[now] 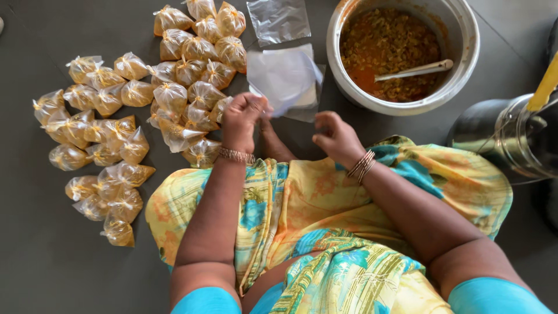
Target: The person scoops a reddish-brown food mixture from a large metal pot into small clear plastic bags using a ladle. They then tie the top of each bag and place it on the floor with other completed bags.
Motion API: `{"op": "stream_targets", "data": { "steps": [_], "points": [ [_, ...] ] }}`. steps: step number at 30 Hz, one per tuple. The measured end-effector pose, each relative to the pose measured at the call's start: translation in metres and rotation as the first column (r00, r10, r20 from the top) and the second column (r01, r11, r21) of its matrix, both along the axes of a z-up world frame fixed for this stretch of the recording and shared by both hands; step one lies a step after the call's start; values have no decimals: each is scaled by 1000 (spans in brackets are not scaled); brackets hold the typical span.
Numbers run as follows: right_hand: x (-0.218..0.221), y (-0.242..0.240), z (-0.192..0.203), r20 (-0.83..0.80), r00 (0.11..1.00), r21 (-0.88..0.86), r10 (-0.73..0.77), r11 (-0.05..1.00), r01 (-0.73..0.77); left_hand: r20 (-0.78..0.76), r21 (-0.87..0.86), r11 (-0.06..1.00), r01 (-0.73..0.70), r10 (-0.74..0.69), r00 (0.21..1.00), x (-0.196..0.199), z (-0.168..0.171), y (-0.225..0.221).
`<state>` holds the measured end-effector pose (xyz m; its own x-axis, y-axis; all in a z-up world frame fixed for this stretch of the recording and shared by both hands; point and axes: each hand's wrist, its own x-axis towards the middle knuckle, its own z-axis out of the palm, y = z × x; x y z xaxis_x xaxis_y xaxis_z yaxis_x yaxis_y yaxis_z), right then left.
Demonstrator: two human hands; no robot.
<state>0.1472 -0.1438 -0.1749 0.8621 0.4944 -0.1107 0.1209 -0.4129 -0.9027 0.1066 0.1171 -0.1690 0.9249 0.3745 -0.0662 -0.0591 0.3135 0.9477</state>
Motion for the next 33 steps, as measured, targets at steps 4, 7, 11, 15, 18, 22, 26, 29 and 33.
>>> {"op": "stream_targets", "data": {
  "steps": [4,7,11,15,18,22,26,29,33],
  "points": [
    [10,-4,7,-450,893,370,-15,907,202,-2,-257,956,141,-147,989,-33,14,-34],
    [13,-11,13,-817,566,398,114,821,409,-69,-329,924,193,-228,971,-46,18,-49],
    [11,-10,8,-810,546,468,215,797,381,-81,-391,891,229,-281,956,-56,18,-53],
    [14,-15,2,-692,652,599,312,751,277,24,-401,871,283,-299,954,-67,11,-48],
    [17,-19,7,-725,621,581,299,749,317,-88,-356,905,235,-283,955,-69,5,-37],
    [6,-11,16,-898,415,317,144,866,386,-4,-356,887,294,-316,949,-66,-9,-27],
    [7,-5,18,-792,568,441,225,854,276,36,-311,920,240,-241,970,-61,-23,-24],
    [10,-9,12,-721,678,413,139,873,259,-37,-235,965,116,-128,991,-58,-32,-18],
    [10,-7,2,-626,776,426,74,866,261,-112,-202,979,23,-46,993,-48,-43,-12]
  ]
}}
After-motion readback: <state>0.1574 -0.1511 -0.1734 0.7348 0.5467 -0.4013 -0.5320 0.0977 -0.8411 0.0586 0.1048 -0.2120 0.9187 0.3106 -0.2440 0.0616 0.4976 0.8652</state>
